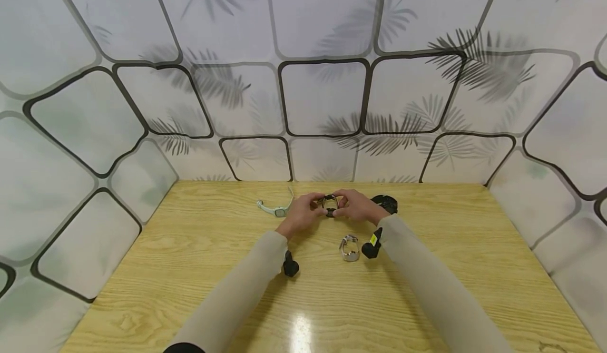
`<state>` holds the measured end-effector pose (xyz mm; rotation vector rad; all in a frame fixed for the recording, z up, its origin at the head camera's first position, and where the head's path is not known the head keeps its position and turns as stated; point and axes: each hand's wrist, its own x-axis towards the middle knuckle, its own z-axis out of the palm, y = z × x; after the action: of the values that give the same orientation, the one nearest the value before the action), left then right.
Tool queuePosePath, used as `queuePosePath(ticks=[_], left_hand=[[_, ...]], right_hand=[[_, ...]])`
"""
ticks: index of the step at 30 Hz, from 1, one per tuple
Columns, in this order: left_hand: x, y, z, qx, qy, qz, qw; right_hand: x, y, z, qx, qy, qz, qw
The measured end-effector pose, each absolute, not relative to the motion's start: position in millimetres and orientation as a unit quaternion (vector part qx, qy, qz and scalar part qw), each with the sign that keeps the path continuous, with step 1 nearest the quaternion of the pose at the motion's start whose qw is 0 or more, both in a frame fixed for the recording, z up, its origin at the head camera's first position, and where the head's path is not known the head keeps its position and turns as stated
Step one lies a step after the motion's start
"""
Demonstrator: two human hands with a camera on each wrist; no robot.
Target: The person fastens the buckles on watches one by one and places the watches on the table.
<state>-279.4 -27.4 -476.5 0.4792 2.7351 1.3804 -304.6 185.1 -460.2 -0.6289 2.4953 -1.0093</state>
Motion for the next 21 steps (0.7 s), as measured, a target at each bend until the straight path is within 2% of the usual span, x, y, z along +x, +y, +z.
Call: queuePosePath(ticks=[21], left_hand=[[-286.6, -30.8, -477.7, 0.158, 0.883, 0.436, 0.069]], right_hand=[[-312.8, 187.5, -459.8, -0.246, 0.885, -0.336, 0.211]])
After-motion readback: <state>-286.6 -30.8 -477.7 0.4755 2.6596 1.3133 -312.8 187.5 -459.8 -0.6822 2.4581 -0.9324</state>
